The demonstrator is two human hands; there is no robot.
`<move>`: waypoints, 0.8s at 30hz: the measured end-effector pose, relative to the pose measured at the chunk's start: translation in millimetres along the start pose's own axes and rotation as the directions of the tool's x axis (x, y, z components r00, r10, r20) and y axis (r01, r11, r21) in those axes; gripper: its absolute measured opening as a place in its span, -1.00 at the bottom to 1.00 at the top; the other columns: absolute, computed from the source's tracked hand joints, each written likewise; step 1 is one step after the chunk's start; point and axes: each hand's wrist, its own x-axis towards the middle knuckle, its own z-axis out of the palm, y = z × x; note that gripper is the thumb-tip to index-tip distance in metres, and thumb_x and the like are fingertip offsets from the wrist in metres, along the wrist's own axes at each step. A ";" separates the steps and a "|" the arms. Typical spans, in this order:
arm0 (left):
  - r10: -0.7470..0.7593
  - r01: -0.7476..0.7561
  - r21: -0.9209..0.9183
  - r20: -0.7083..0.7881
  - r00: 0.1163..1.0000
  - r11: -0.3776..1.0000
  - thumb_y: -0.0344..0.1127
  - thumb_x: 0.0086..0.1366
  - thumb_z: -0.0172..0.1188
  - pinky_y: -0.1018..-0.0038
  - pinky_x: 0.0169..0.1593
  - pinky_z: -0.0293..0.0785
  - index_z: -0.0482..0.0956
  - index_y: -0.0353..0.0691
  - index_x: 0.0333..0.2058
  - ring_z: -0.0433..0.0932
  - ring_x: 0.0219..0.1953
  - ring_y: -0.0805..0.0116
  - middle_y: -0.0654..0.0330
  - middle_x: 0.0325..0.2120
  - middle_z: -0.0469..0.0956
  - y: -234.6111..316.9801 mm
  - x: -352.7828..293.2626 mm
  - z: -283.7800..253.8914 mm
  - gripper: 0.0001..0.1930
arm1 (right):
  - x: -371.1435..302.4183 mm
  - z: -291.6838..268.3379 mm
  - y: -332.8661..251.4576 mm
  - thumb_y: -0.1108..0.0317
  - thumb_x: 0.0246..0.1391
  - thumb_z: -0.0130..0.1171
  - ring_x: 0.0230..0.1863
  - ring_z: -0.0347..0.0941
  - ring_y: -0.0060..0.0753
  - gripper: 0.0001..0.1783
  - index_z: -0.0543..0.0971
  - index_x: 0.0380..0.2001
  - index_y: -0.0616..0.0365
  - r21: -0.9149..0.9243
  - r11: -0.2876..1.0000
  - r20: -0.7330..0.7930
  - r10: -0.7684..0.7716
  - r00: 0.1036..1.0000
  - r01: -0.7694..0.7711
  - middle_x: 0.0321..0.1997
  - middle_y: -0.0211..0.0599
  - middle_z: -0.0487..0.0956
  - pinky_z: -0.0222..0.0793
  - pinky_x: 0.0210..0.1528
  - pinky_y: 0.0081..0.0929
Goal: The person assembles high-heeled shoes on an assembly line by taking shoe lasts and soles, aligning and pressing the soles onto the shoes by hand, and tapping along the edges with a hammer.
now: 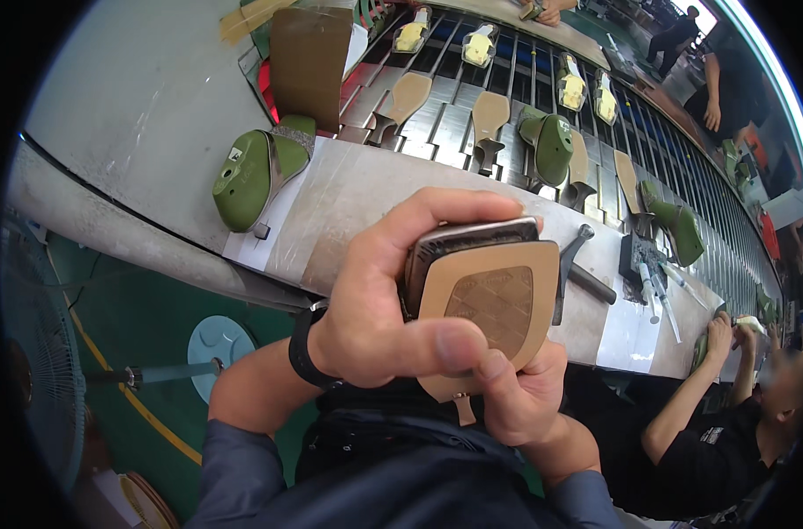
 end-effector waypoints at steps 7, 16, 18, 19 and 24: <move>0.079 -0.086 0.055 0.121 0.989 0.995 0.01 0.13 0.57 0.03 0.35 0.45 0.26 -0.39 0.31 0.45 0.34 -0.09 -0.32 0.24 0.44 -8.1 -1.7 -9.2 -0.06 | -2.0 -5.4 -3.6 0.34 0.37 0.23 -0.47 0.55 -0.65 -0.77 0.75 -0.16 0.29 0.011 0.997 0.063 0.077 0.995 -0.078 -0.44 -0.36 0.73 0.45 -0.42 -0.59; 0.094 -0.104 0.058 0.146 0.985 0.993 -0.07 0.16 0.54 0.06 0.33 0.46 0.27 -0.39 0.30 0.46 0.33 -0.08 -0.32 0.24 0.45 -6.4 -4.8 -11.7 -0.12 | -2.5 -2.6 -2.2 0.34 0.36 0.25 -0.44 0.59 -0.62 -0.78 0.75 -0.14 0.27 0.042 0.996 0.067 0.081 0.995 -0.084 -0.38 -0.32 0.75 0.49 -0.37 -0.59; 0.080 -0.088 0.054 0.127 0.989 0.995 -0.08 0.19 0.50 0.06 0.32 0.48 0.28 -0.40 0.28 0.46 0.32 -0.08 -0.32 0.23 0.45 -5.1 -6.0 -10.9 -0.16 | -1.0 -1.1 -4.0 0.34 0.35 0.25 -0.42 0.62 -0.59 -0.78 0.75 -0.15 0.27 -0.014 0.998 0.065 0.062 0.996 -0.061 -0.35 -0.29 0.76 0.52 -0.35 -0.57; 0.080 -0.087 0.052 0.128 0.989 0.995 -0.08 0.19 0.50 0.06 0.32 0.48 0.28 -0.40 0.28 0.46 0.32 -0.08 -0.32 0.23 0.45 -5.1 -5.7 -11.4 -0.16 | -0.1 -0.7 -4.8 0.34 0.35 0.25 -0.42 0.62 -0.59 -0.78 0.75 -0.15 0.27 -0.016 0.998 0.063 0.063 0.996 -0.062 -0.35 -0.29 0.76 0.52 -0.35 -0.57; 0.058 -0.063 0.038 0.122 0.991 0.997 -0.08 0.24 0.45 0.07 0.31 0.49 0.30 -0.39 0.26 0.47 0.32 -0.09 -0.34 0.22 0.46 -2.6 -7.0 -10.3 -0.23 | 1.3 1.5 -7.6 0.35 0.35 0.25 -0.41 0.64 -0.56 -0.79 0.75 -0.15 0.27 -0.076 0.997 0.062 0.035 0.997 -0.031 -0.35 -0.28 0.77 0.52 -0.34 -0.56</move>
